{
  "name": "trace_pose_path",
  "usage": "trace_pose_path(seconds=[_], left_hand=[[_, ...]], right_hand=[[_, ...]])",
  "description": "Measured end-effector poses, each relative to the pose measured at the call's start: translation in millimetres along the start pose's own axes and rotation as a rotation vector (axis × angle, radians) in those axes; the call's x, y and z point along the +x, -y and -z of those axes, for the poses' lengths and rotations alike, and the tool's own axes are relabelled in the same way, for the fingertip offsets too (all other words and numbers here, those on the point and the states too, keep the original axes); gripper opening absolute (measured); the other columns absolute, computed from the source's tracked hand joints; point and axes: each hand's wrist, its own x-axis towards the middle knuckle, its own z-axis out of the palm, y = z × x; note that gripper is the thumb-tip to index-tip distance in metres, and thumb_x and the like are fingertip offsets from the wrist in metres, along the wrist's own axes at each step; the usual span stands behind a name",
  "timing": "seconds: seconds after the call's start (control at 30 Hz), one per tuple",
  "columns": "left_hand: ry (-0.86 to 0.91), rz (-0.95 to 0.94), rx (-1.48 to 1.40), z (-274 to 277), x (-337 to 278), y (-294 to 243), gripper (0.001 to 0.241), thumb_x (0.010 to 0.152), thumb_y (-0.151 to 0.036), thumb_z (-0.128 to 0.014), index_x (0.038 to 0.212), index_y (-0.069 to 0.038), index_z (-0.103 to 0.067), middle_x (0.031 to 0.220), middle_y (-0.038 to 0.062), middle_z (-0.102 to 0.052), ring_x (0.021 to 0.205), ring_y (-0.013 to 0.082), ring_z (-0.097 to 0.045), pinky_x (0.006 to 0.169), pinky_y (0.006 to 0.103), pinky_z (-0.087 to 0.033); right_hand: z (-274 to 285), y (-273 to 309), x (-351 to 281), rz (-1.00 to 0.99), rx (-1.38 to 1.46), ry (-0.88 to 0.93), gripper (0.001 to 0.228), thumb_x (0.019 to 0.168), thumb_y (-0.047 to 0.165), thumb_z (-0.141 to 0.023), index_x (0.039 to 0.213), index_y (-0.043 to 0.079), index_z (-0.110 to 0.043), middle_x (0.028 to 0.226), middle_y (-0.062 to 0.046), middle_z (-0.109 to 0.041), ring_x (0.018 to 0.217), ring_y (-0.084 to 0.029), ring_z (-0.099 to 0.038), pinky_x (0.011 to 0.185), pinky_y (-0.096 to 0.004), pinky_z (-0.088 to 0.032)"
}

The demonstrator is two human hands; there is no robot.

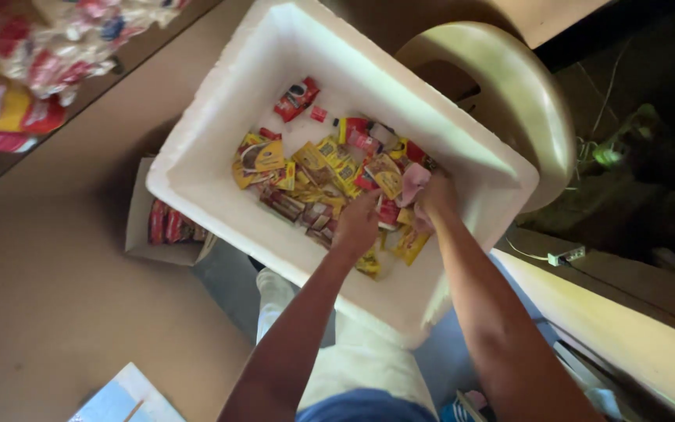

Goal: Wiping down and stocking various condiment and food pouches onto a shelf from a container.

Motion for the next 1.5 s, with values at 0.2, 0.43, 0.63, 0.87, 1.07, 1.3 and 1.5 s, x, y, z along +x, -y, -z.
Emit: trace_pose_path(seconds=[0.2, 0.43, 0.63, 0.87, 1.07, 1.3, 1.5], left_hand=[[0.067, 0.003, 0.084, -14, 16, -1, 0.042, 0.093, -0.012, -0.058, 0.136, -0.013, -0.061, 0.127, 0.020, -0.066, 0.116, 0.0386, -0.063, 0.097, 0.0478, -0.050], [0.070, 0.029, 0.182, 9, 14, -10, 0.047, 0.093, -0.014, -0.061, 0.140, -0.013, -0.058, 0.131, 0.019, -0.065, 0.122, 0.0386, -0.061, 0.102, 0.0488, -0.047], [-0.269, -0.621, 0.301, 55, 10, -62, 0.072, 0.072, -0.030, -0.073, 0.137, -0.007, -0.054, 0.134, 0.024, -0.062, 0.124, 0.0417, -0.059, 0.101, 0.0490, -0.047], [0.246, -0.115, -0.202, 116, -53, -133, 0.050, 0.083, -0.032, -0.080, 0.126, -0.010, -0.067, 0.102, 0.011, -0.076, 0.086, 0.0263, -0.071, 0.078, 0.0419, -0.058], [0.191, 0.006, -1.029, 150, -84, -144, 0.047, 0.099, -0.041, -0.059, 0.134, -0.010, -0.060, 0.117, 0.006, -0.069, 0.101, 0.0170, -0.068, 0.086, 0.0377, -0.059], [0.206, -0.137, -0.803, 191, -126, -197, 0.051, 0.104, -0.040, -0.048, 0.143, -0.007, -0.054, 0.126, 0.006, -0.067, 0.112, 0.0151, -0.065, 0.097, 0.0329, -0.054], [0.198, -0.166, -0.773, 204, -122, -162, 0.050, 0.103, -0.034, -0.058, 0.134, 0.004, -0.058, 0.119, 0.011, -0.071, 0.107, 0.0178, -0.068, 0.095, 0.0362, -0.056]], right_hand=[[-2, 7, 22, -0.017, -0.302, 0.223, 0.029, 0.083, 0.012, -0.075, 0.110, 0.003, -0.073, 0.113, -0.024, -0.072, 0.108, -0.039, -0.071, 0.089, -0.052, -0.057], [11, 12, 13, 0.224, -0.300, 0.080, 0.018, 0.094, 0.017, -0.069, 0.108, 0.007, -0.076, 0.108, -0.025, -0.073, 0.103, -0.041, -0.070, 0.087, -0.055, -0.054], [155, 124, -102, 0.793, -0.613, 0.027, 0.014, 0.081, 0.017, -0.076, 0.095, 0.016, -0.079, 0.092, -0.008, -0.074, 0.091, -0.026, -0.069, 0.077, -0.045, -0.057], [259, 180, -178, 0.993, 0.117, 0.011, 0.042, 0.068, 0.007, -0.078, 0.109, 0.014, -0.071, 0.105, -0.007, -0.073, 0.092, -0.022, -0.069, 0.072, -0.036, -0.058], [236, 221, -230, 0.775, 0.753, -0.167, 0.054, 0.093, 0.013, -0.072, 0.141, 0.009, -0.047, 0.121, -0.011, -0.064, 0.103, -0.018, -0.065, 0.081, -0.029, -0.058], [152, 232, -216, 0.378, 1.062, 0.083, 0.053, 0.105, 0.035, -0.053, 0.150, 0.006, -0.046, 0.124, -0.008, -0.066, 0.102, -0.014, -0.068, 0.072, -0.028, -0.058], [242, 263, -263, 0.755, 0.960, 0.492, 0.052, 0.082, -0.010, -0.068, 0.129, 0.006, -0.054, 0.102, -0.004, -0.065, 0.068, -0.004, -0.061, 0.049, -0.021, -0.048]])
